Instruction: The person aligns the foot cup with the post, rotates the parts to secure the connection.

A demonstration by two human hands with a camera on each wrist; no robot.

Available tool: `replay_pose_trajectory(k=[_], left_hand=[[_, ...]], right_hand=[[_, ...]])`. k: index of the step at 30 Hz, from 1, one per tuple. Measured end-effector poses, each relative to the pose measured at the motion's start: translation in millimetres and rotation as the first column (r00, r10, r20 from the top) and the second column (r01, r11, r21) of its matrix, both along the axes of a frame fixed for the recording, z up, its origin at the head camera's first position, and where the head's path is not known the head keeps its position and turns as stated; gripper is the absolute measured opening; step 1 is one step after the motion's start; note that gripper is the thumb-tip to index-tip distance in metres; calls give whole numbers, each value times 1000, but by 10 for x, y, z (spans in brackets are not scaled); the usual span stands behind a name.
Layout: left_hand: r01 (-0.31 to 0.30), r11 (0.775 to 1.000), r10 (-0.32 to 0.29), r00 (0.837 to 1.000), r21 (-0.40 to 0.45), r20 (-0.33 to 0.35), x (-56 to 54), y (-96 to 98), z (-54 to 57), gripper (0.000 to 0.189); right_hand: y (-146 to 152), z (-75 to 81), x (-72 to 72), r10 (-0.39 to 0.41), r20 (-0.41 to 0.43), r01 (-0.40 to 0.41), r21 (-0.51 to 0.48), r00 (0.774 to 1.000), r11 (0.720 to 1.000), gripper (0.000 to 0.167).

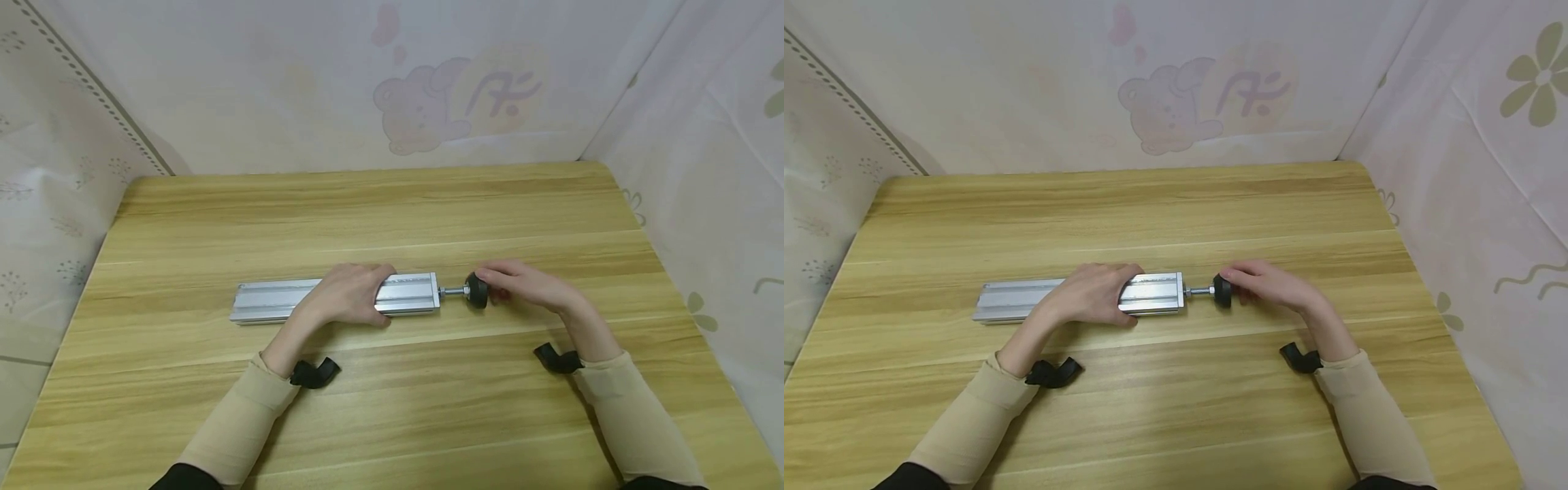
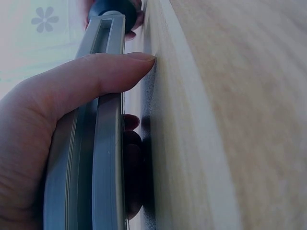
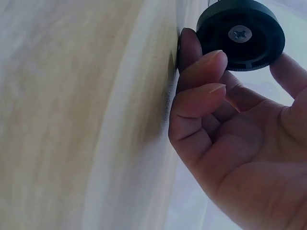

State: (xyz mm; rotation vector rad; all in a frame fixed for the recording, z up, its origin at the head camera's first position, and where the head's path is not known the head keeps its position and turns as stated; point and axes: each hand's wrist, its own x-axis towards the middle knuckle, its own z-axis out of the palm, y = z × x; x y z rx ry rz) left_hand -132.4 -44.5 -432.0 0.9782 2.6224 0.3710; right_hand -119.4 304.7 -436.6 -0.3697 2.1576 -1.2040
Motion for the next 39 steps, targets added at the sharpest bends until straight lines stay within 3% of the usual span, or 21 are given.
replay_pose_trajectory(k=[12, 16, 19, 23, 27, 31, 36, 39], left_hand=[[0, 1000, 0, 1000, -7, -2, -2, 7, -7, 69], [4, 1000, -4, 1000, -9, -4, -6, 10, -5, 71], [5, 1000, -5, 1000, -13, -5, -7, 12, -3, 72], [6, 1000, -6, 1000, -15, -4, -7, 12, -4, 73], [2, 1000, -2, 1000, -13, -3, -6, 5, 1, 72], [0, 1000, 0, 1000, -11, 1, -3, -4, 7, 73], [2, 1000, -2, 1000, -13, -1, -2, -5, 5, 72], [4, 1000, -4, 1000, -15, -1, -3, 0, 2, 71]], right_hand=[[8, 18, 17, -27, -9, 27, 51, 1000, 998, 37], [20, 34, 26, -29, -56, 34, 95, 998, 995, 41], [24, 61, 37, -23, -137, 38, 105, 990, 994, 41], [17, 130, 73, 20, -304, 4, 78, 953, 997, 49], [-44, 187, 121, 134, -474, -77, 139, 870, 987, 70], [-148, 179, 147, 223, -551, -86, 263, 805, 961, 74], [-212, 113, 162, 242, -569, -46, 337, 786, 940, 68], [-198, 83, 159, 217, -559, -29, 325, 800, 945, 64]])
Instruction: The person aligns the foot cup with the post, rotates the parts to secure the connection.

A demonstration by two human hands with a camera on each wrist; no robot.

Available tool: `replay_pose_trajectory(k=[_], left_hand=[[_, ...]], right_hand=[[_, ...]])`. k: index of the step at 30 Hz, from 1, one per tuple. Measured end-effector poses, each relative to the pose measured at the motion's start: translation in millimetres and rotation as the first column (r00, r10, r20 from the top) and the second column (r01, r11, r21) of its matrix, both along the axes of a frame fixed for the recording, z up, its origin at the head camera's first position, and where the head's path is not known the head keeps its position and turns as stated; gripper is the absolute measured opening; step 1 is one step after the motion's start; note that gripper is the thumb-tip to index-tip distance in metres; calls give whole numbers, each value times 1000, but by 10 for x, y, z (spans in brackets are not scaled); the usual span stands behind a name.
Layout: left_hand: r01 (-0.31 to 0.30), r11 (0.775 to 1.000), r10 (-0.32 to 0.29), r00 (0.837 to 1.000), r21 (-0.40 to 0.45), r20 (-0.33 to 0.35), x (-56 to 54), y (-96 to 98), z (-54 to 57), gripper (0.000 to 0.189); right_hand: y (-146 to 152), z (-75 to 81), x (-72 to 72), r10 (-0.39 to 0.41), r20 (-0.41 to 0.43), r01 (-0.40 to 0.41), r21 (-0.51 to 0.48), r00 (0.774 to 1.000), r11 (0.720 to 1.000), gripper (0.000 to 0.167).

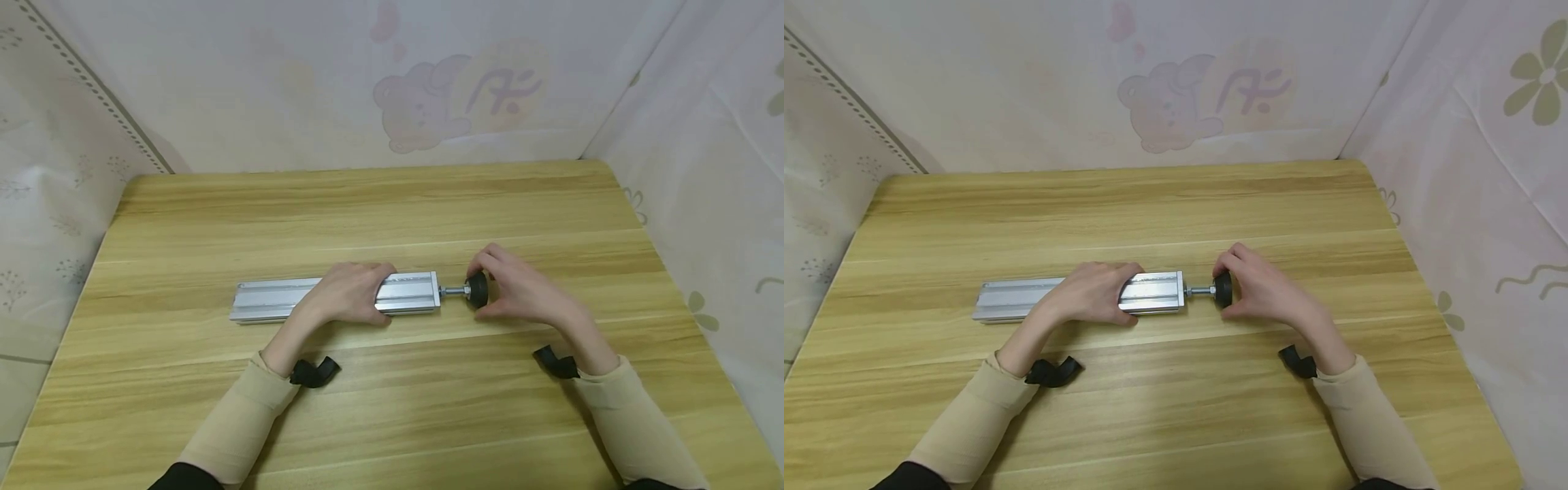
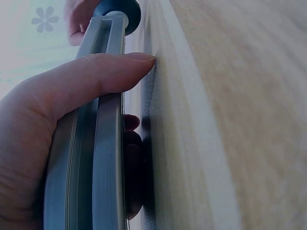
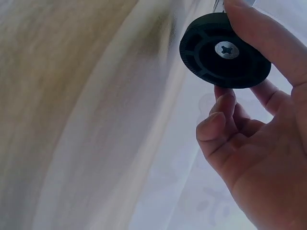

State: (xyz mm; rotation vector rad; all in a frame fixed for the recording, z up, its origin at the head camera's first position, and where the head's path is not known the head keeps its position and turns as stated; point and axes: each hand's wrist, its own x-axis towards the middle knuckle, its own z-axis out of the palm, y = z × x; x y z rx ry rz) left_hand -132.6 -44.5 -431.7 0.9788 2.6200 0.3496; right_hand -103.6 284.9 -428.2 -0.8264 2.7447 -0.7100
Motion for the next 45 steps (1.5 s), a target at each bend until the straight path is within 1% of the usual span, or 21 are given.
replay_pose_trajectory(k=[5, 8, 10, 13, 15, 18, 22, 25, 28, 31, 32, 34, 36, 38, 40, 42, 45], left_hand=[[-1, 1000, 1, 1000, -3, -2, -3, 5, -5, 70], [0, 1000, 0, 1000, -3, -5, -3, 5, -7, 69], [2, 1000, -2, 1000, -2, -6, -3, 4, -8, 70], [4, 1000, -4, 1000, -1, -9, -1, 3, -6, 71], [5, 1000, -5, 1000, 2, -10, 0, 3, -5, 72], [4, 1000, -4, 1000, 3, -8, 4, 2, -2, 73], [4, 1000, -4, 1000, 1, -6, 5, 2, -12, 73], [3, 1000, -3, 1000, 4, -9, 6, -2, -21, 73], [1, 1000, -1, 1000, 9, -10, 7, -5, -26, 72], [-1, 1000, 1, 1000, 14, -6, 7, -7, -21, 72], [-1, 1000, 2, 1000, 14, -6, 6, -7, -21, 72], [-1, 1000, 1, 1000, 12, -6, 6, -7, -15, 72], [2, 1000, -2, 1000, 10, -6, 5, -4, -9, 73], [3, 1000, -3, 1000, 9, -7, 5, -2, -8, 73], [4, 1000, -4, 1000, 8, -9, 5, -1, -6, 74], [1, 1000, -1, 1000, 7, -9, 6, -1, -3, 74], [0, 1000, 0, 1000, 6, -7, 11, 3, 5, 74]], right_hand=[[78, -22, -42, -23, 115, 35, -102, 993, 994, 63], [131, -33, -78, -12, 188, 43, -162, 982, 986, 63], [166, -46, -103, -5, 234, 50, -187, 972, 981, 60], [205, -62, -131, 5, 305, 64, -216, 952, 974, 51], [225, -73, -142, 14, 354, 73, -233, 935, 970, 45], [232, -88, -155, 26, 434, 95, -256, 900, 962, 39], [234, -114, -175, 8, 516, 148, -259, 857, 955, 40], [228, -115, -178, -2, 540, 164, -252, 842, 954, 41], [223, -110, -178, -2, 545, 162, -245, 838, 956, 42], [222, -93, -170, -4, 531, 152, -235, 847, 960, 45], [223, -86, -166, -10, 517, 150, -230, 856, 962, 46], [222, -59, -147, -18, 472, 143, -230, 881, 963, 49], [216, -18, -120, -19, 402, 123, -233, 915, 965, 53], [198, 30, -89, -13, 312, 91, -235, 950, 968, 60], [164, 76, -56, 5, 219, 44, -217, 976, 975, 65], [116, 106, -31, 19, 124, 3, -172, 992, 985, 68], [47, 106, 8, 22, 22, -21, -81, 999, 996, 69]])
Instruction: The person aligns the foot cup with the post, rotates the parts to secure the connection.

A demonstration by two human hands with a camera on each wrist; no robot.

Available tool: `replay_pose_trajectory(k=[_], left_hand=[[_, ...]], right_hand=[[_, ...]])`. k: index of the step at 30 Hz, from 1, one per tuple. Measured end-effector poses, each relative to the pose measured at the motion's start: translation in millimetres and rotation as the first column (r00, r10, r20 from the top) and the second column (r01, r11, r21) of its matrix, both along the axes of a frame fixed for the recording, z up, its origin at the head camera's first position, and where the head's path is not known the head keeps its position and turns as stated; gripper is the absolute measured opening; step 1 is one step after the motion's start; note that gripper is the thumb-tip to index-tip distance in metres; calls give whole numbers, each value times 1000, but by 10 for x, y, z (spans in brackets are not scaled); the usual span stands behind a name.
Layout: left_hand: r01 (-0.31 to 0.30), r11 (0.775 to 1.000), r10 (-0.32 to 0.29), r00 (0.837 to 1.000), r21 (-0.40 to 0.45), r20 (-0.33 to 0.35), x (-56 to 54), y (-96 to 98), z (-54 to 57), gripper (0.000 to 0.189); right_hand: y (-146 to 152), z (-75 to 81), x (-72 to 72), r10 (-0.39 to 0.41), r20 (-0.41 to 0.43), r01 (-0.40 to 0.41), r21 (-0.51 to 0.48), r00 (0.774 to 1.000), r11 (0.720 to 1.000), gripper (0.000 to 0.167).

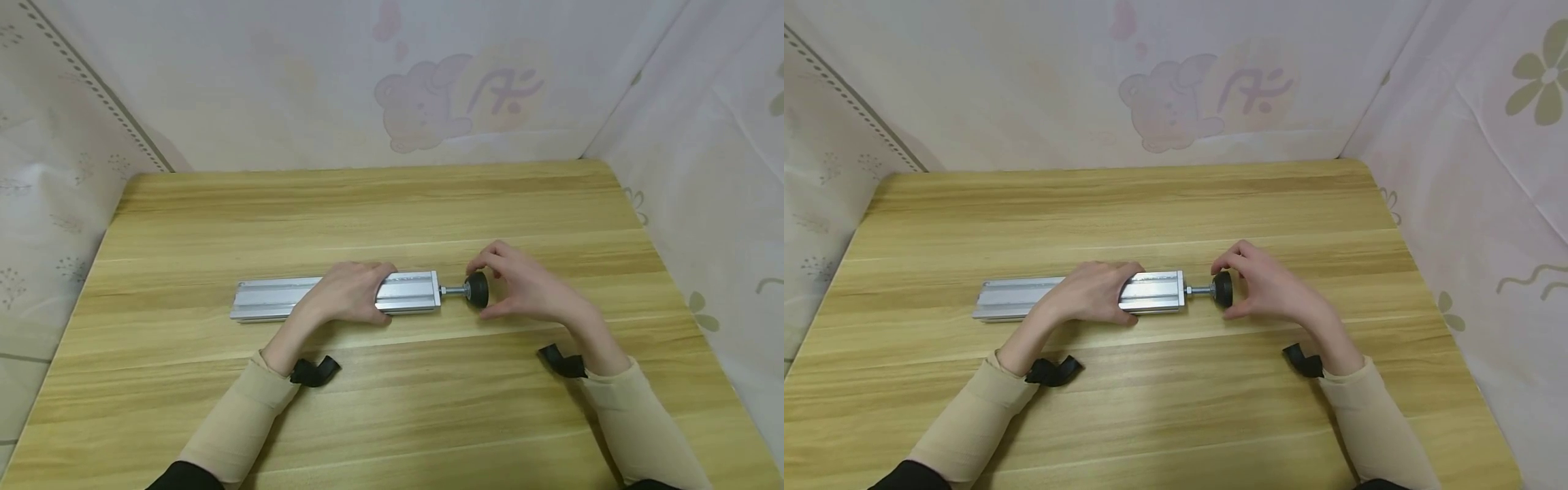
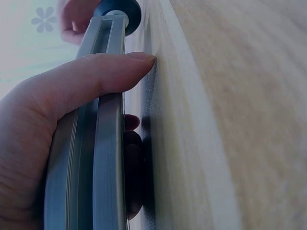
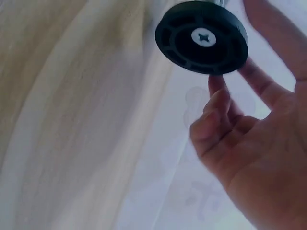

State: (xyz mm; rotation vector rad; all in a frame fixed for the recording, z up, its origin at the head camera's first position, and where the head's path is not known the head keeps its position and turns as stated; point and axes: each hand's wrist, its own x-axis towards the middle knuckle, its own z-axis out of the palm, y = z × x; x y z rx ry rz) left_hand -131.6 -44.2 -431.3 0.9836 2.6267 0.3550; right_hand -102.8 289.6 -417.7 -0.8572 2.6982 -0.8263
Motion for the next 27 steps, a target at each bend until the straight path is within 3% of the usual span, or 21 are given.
replay_pose_trajectory(k=[4, 9, 18, 27], left_hand=[[-3, 1000, 3, 1000, 1, 1, 1, -5, 3, 72], [-6, 1000, 6, 1000, -2, 4, -5, -5, -4, 71], [-6, 1000, 6, 1000, 7, 2, -13, 0, -14, 70], [-9, 1000, 9, 1000, 10, 3, -12, 6, -6, 68]], right_hand=[[-66, -53, 16, 0, -74, 5, 71, 997, 997, 70], [-76, -95, 18, -8, -85, 14, 70, 996, 997, 65], [40, -104, -53, -49, 118, 52, -23, 992, 998, 62], [146, -120, -116, -31, 309, 65, -99, 951, 993, 49]])
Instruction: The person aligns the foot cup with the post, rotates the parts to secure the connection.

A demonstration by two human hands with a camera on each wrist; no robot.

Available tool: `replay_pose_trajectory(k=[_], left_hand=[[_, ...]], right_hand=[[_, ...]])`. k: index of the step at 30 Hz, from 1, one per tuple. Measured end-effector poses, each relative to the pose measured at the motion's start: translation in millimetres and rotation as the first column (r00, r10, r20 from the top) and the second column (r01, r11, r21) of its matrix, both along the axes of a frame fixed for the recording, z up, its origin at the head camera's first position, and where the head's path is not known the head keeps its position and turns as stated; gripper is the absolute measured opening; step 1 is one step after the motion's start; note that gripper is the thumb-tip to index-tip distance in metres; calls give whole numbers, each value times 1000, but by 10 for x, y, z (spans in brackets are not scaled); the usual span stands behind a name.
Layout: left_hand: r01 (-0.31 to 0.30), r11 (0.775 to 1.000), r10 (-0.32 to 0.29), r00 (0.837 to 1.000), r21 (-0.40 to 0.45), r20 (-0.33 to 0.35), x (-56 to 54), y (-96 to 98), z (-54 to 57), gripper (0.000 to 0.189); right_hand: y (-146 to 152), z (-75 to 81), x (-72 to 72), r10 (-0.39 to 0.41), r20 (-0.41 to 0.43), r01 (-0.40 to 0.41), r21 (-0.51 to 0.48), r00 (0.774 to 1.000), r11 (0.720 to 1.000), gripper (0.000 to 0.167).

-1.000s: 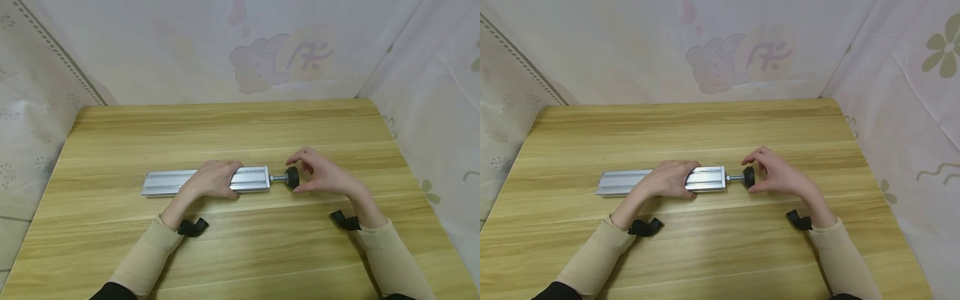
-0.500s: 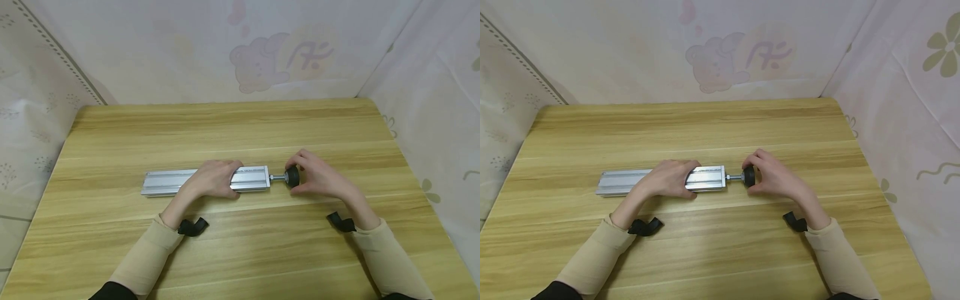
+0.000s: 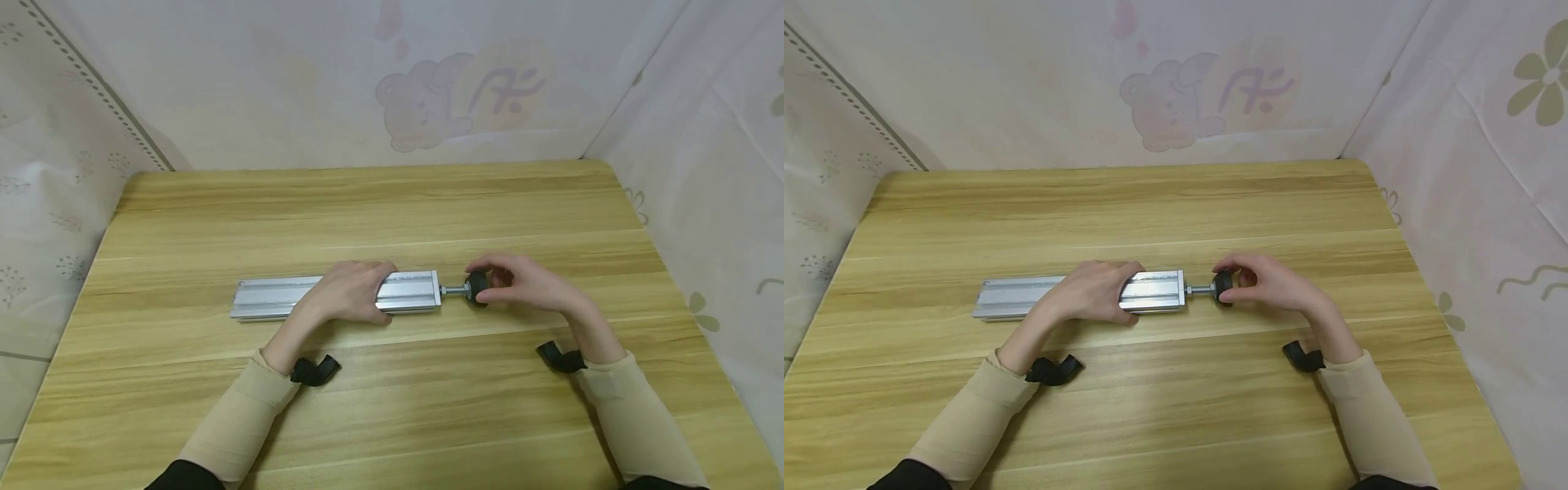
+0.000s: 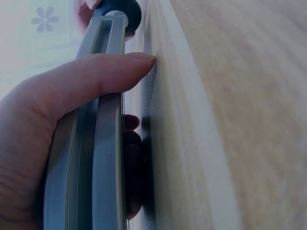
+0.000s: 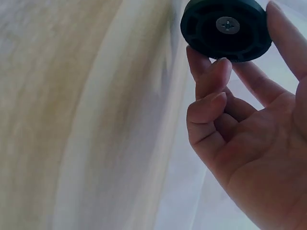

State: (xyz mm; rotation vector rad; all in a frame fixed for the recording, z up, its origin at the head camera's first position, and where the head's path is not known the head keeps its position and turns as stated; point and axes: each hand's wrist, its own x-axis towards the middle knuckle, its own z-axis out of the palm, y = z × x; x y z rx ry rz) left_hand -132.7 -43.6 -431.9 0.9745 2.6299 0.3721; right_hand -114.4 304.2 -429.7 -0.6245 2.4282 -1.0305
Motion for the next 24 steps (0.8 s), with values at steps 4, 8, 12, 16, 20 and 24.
replay_pose_trajectory(k=[4, 8, 12, 16, 20, 24], left_hand=[[0, 1000, 0, 1000, -4, -3, 0, 3, 0, 68], [-1, 1000, 1, 1000, -8, -2, 3, 4, 4, 69], [-1, 1000, 1, 1000, -11, -1, 4, 4, 3, 71], [0, 1000, 0, 1000, -14, 0, 2, 5, -1, 71], [2, 1000, -2, 1000, -11, -1, 0, 7, -6, 69], [4, 1000, -4, 1000, -7, -3, 0, 6, -4, 68]], right_hand=[[14, -19, -18, 5, 63, -3, -38, 998, 999, 45], [21, -47, -34, 1, 124, 7, -65, 992, 998, 42], [15, -57, -43, -33, 187, 46, -65, 982, 997, 39], [-5, -40, -44, -80, 234, 96, -59, 969, 994, 35], [-12, -43, -44, -94, 251, 113, -65, 963, 991, 34], [-11, -44, -45, -93, 243, 112, -62, 966, 992, 36]])
